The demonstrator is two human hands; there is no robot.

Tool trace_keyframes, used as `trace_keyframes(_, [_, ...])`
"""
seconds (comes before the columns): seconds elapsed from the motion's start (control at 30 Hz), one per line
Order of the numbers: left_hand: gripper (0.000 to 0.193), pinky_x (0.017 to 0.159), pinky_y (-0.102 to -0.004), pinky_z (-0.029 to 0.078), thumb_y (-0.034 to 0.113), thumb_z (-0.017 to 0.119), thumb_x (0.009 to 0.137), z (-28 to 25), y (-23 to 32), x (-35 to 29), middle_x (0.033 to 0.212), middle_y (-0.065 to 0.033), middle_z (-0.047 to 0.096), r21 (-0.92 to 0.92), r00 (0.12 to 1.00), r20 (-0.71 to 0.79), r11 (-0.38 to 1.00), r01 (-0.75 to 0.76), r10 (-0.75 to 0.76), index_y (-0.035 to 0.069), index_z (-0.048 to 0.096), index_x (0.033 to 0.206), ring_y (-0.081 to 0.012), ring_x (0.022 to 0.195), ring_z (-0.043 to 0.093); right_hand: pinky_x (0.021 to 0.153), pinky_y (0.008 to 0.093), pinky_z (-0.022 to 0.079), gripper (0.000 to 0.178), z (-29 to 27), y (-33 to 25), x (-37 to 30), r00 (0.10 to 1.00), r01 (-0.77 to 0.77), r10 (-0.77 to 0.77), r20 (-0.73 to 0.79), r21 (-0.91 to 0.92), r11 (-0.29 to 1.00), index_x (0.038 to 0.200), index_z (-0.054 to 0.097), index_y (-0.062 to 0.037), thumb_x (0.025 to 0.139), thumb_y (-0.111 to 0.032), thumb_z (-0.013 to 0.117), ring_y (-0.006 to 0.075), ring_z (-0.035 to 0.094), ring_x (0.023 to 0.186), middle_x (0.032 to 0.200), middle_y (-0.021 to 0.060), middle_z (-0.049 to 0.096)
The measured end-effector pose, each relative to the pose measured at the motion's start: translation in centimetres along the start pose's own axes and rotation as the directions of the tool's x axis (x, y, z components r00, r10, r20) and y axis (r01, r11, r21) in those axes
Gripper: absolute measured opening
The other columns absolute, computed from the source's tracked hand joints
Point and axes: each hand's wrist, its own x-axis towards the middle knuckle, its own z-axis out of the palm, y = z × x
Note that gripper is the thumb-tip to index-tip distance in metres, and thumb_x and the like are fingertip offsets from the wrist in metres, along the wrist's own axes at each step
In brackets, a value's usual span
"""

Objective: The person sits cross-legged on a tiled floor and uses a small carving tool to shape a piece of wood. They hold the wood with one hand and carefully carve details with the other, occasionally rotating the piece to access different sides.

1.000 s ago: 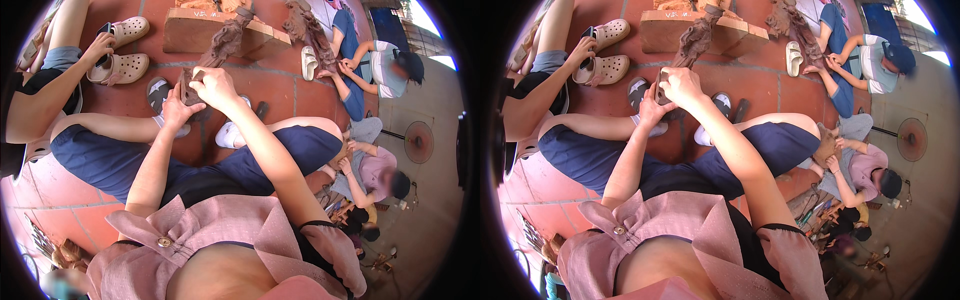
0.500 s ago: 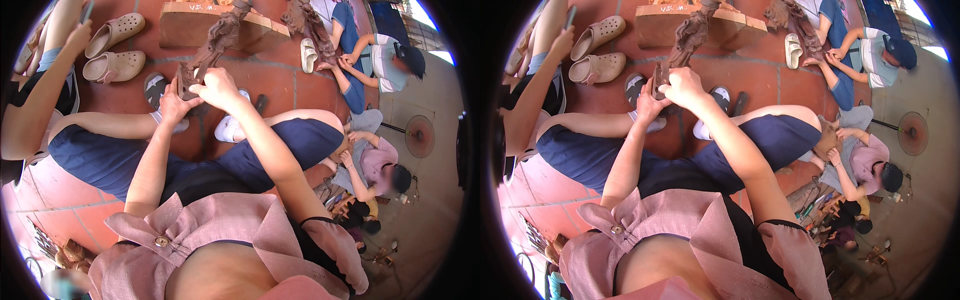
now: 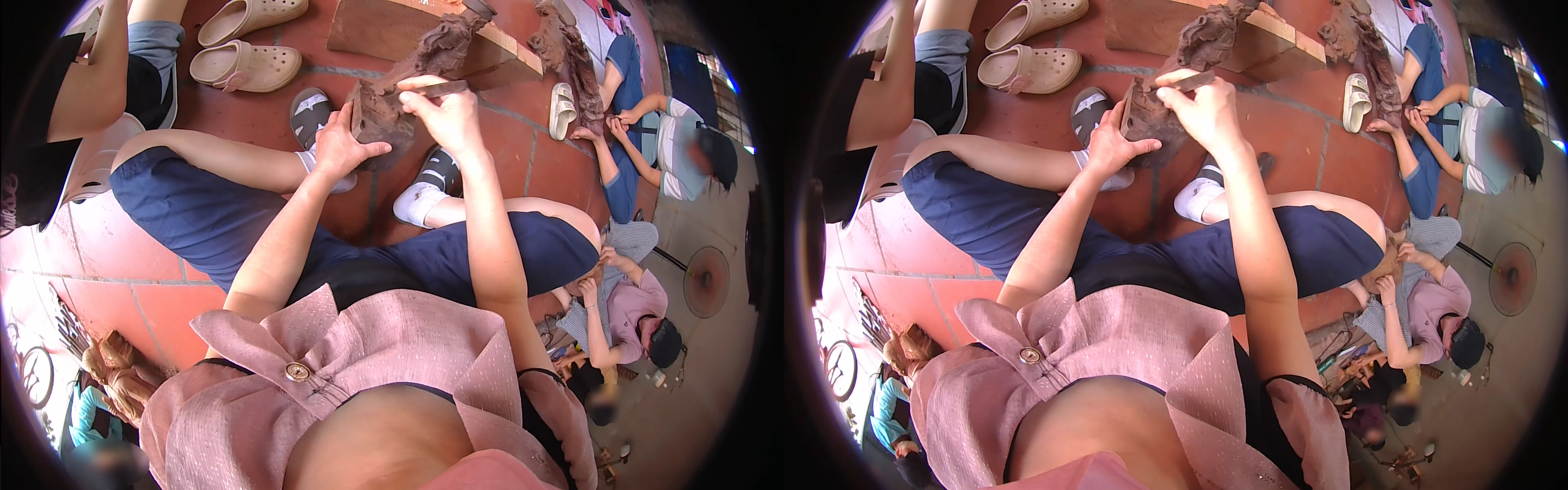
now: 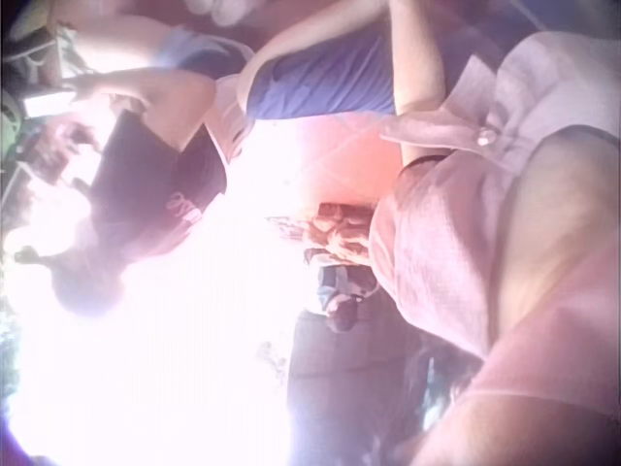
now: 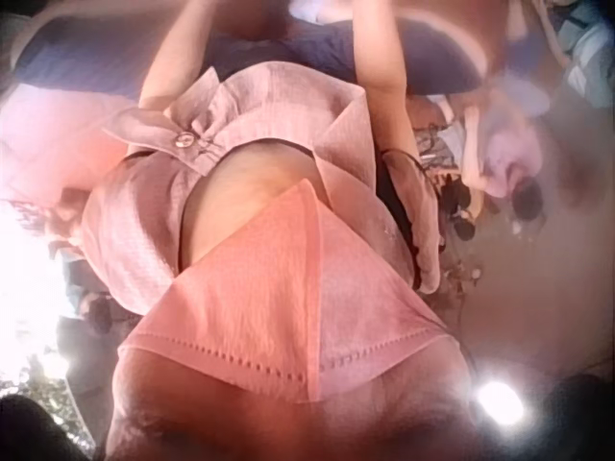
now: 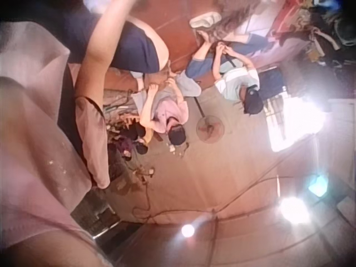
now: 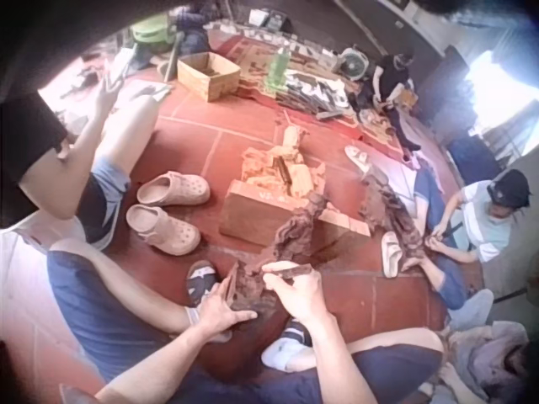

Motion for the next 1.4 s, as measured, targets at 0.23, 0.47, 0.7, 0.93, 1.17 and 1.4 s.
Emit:
trace_keyframes(0.23, [0.107, 0.099, -0.0410, 0.040, 0.052, 0.083, 0.050, -0.1, 0.1, 0.0, 0.124, -0.0173, 0.053, -0.016, 1.000, 0.013, 1.000, 0.004, -0.003, 0.004, 0.040, 0.135, -0.0316, 0.115, 0.052, 0.062, 0.0281, 0.051, 0.010, 2.7, 0.8, 0.0, 0.996, 0.094, -0.090, 0.027, -0.164, 0.982, 0.081, 0.067, -0.0022, 0.073, -0.007, 0.072, 0.0185, 0.067, 0.066, 0.076, 0.0103, 0.069])
trace_keyframes(0.47, [0.107, 0.099, -0.0409, 0.040, 0.051, 0.084, 0.050, -0.3, 0.4, -0.1, 0.124, -0.0165, 0.053, 0.000, 1.000, 0.004, 1.000, 0.012, -0.012, 0.004, 0.040, 0.135, -0.0314, 0.116, 0.052, 0.061, 0.0248, 0.048, 0.009, 0.8, -0.2, -0.7, 0.995, 0.007, 0.009, 0.099, -0.158, 0.987, 0.081, 0.067, -0.0022, 0.075, -0.006, 0.071, 0.0080, 0.062, 0.066, 0.073, 0.0038, 0.069])
trace_keyframes(0.7, [0.108, 0.097, -0.0418, 0.040, 0.054, 0.083, 0.050, 0.1, -0.1, 0.0, 0.123, -0.0180, 0.053, 0.004, 1.000, 0.007, 1.000, -0.004, 0.004, 0.003, 0.040, 0.135, -0.0323, 0.114, 0.053, 0.060, 0.0262, 0.047, 0.009, 2.2, 0.4, -0.9, 0.992, 0.023, -0.002, 0.130, -0.157, 0.987, 0.081, 0.067, -0.0031, 0.075, -0.006, 0.071, 0.0104, 0.060, 0.063, 0.071, 0.0081, 0.067])
trace_keyframes(0.93, [0.107, 0.097, -0.0427, 0.040, 0.055, 0.082, 0.050, 0.4, -0.4, 0.0, 0.122, -0.0181, 0.053, -0.004, 1.000, -0.007, 1.000, -0.027, 0.027, 0.004, 0.041, 0.135, -0.0323, 0.113, 0.054, 0.061, 0.0345, 0.050, 0.010, 3.8, 1.5, -0.4, 0.995, 0.095, -0.088, 0.039, -0.254, 0.963, 0.077, 0.063, -0.0025, 0.071, -0.006, 0.069, 0.0288, 0.065, 0.065, 0.070, 0.0159, 0.064])
trace_keyframes(1.17, [0.093, 0.092, -0.0449, 0.045, 0.046, 0.079, 0.057, 0.1, 0.2, 0.1, 0.120, -0.0189, 0.053, 0.008, 1.000, 0.014, 1.000, -0.011, 0.011, 0.011, 0.041, 0.134, -0.0361, 0.110, 0.055, 0.067, 0.0413, 0.050, 0.012, 4.4, 1.8, 0.3, 0.979, 0.203, -0.197, 0.047, -0.232, 0.951, 0.081, 0.062, -0.0022, 0.073, -0.011, 0.065, 0.0333, 0.064, 0.074, 0.076, 0.0174, 0.063])
trace_keyframes(1.4, [0.094, 0.091, -0.0446, 0.045, 0.047, 0.079, 0.057, 0.7, -0.5, 0.3, 0.119, -0.0193, 0.053, 0.019, 0.999, -0.011, 0.999, -0.043, 0.044, 0.010, 0.041, 0.134, -0.0366, 0.109, 0.055, 0.063, 0.0414, 0.048, 0.010, 4.3, 0.7, -0.6, 0.965, 0.264, -0.256, 0.064, -0.257, 0.930, 0.074, 0.055, -0.0020, 0.074, -0.007, 0.064, 0.0341, 0.061, 0.070, 0.072, 0.0153, 0.060])
